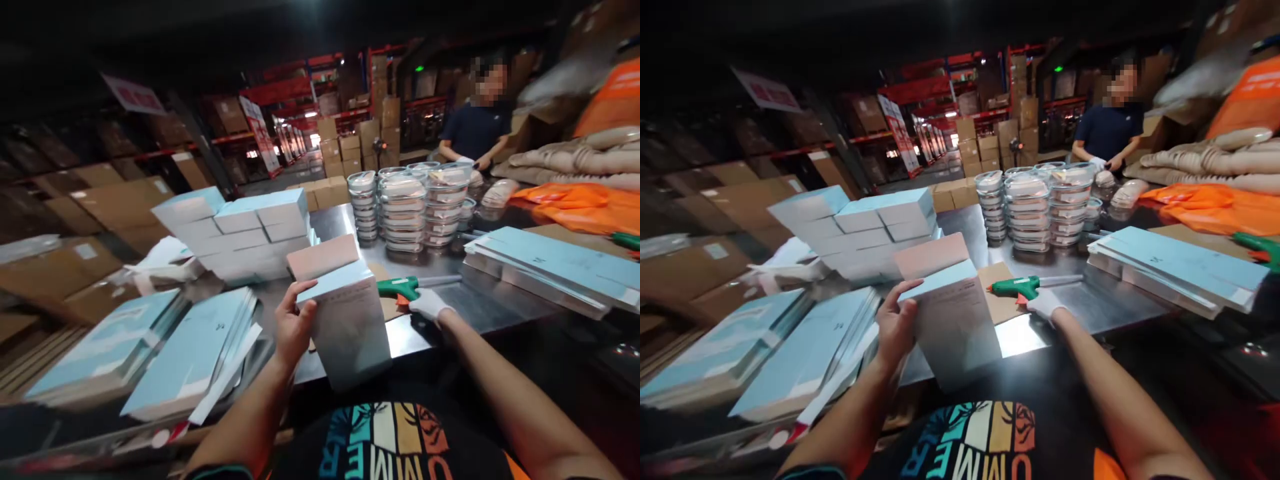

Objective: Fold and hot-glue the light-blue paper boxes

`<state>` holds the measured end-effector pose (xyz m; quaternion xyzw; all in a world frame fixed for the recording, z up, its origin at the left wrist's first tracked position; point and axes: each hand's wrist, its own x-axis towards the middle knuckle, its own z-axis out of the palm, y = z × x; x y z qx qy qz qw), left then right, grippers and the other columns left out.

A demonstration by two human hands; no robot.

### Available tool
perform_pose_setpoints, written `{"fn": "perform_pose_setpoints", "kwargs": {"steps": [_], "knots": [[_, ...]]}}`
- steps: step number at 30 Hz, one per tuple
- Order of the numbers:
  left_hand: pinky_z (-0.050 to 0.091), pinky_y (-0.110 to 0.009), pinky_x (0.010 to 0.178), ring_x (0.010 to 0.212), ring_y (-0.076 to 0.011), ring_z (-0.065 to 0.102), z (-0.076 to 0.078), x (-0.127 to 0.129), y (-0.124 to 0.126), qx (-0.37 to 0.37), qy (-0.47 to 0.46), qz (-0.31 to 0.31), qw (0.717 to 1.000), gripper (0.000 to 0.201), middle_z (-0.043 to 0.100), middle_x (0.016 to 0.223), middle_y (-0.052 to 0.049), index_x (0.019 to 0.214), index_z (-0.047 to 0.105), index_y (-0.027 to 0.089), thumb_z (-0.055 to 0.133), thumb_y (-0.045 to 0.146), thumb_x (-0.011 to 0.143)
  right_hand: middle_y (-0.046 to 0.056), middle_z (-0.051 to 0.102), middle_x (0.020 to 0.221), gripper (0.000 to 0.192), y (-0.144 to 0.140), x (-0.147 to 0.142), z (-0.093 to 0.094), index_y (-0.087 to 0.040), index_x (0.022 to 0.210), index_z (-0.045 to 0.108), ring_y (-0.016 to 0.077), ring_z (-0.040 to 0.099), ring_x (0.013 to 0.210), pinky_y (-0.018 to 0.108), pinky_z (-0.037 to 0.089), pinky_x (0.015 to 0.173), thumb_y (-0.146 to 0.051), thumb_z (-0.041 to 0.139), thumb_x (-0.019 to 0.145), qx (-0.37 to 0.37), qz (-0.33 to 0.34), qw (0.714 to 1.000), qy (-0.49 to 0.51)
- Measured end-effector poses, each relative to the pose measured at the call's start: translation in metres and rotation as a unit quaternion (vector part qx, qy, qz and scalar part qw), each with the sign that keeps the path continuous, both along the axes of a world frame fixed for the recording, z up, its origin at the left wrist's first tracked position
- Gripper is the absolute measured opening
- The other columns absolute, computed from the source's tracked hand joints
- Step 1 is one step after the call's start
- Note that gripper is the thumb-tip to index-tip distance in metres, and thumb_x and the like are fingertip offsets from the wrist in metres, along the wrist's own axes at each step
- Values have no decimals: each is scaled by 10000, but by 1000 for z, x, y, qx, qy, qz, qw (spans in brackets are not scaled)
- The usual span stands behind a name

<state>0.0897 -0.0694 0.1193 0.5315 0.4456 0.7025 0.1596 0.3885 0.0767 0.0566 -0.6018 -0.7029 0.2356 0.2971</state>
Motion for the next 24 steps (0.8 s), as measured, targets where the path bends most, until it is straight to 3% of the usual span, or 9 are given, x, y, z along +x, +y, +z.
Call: {"fn": "perform_pose_setpoints", "kwargs": {"steps": [3, 6, 8, 11, 15, 19, 24], "knots": [[469, -262, 655, 770, -181, 615, 5, 0, -2, -25, -29, -21, 999, 572, 706, 991, -54, 1103, 801, 211, 833, 697, 802, 90, 802, 874, 392, -12, 3, 2, -141, 1137, 748, 252, 761, 777, 331, 616, 720, -221, 680, 760, 23, -45, 998, 38], [493, -271, 683, 805, -196, 634, 11, 0, -5, -39, -22, -15, 999, 560, 715, 991, -62, 1099, 801, 199, 860, 661, 788, 120, 797, 1088, 576, -33, 5, 20, -149, 1300, 670, 270, 762, 934, 371, 644, 832, -377, 706, 773, 149, -79, 976, 136], [518, -285, 730, 846, -210, 653, 13, 1, -6, -34, -14, -19, 999, 545, 713, 980, -60, 1092, 801, 197, 865, 646, 789, 115, 799, 1106, 535, -52, 3, 39, -172, 1262, 700, 261, 759, 902, 377, 654, 831, -390, 712, 773, 215, -3, 958, 189], [533, -294, 788, 911, -224, 675, 15, 7, -4, -20, 16, -14, 1000, 514, 708, 1003, -65, 1084, 808, 204, 870, 626, 798, 68, 819, 1059, 382, -83, -3, 70, -222, 1172, 764, 225, 759, 819, 358, 659, 813, -310, 649, 818, 225, 131, 949, 180], [551, -324, 905, 1035, -255, 702, 13, 16, -4, 16, 82, 5, 996, 436, 719, 1087, -84, 1090, 820, 219, 888, 548, 813, 60, 778, 802, 107, -121, -20, 97, -239, 886, 782, 240, 723, 686, 374, 633, 695, -302, 708, 841, 295, 168, 933, 122], [578, -362, 950, 1063, -271, 719, 11, 27, -5, 62, 138, 8, 988, 386, 727, 1123, -99, 1085, 805, 218, 876, 509, 841, 61, 705, 691, 153, -132, -40, 108, -270, 775, 731, 240, 680, 632, 359, 566, 603, -380, 728, 881, 359, 219, 902, 103], [589, -362, 933, 1037, -266, 716, 8, 38, -2, 112, 158, 20, 981, 384, 727, 1110, -99, 1086, 800, 219, 884, 509, 849, 56, 700, 687, 212, -121, -50, 99, -263, 734, 702, 209, 638, 620, 343, 536, 591, -431, 713, 863, 331, 228, 906, 134]]}}
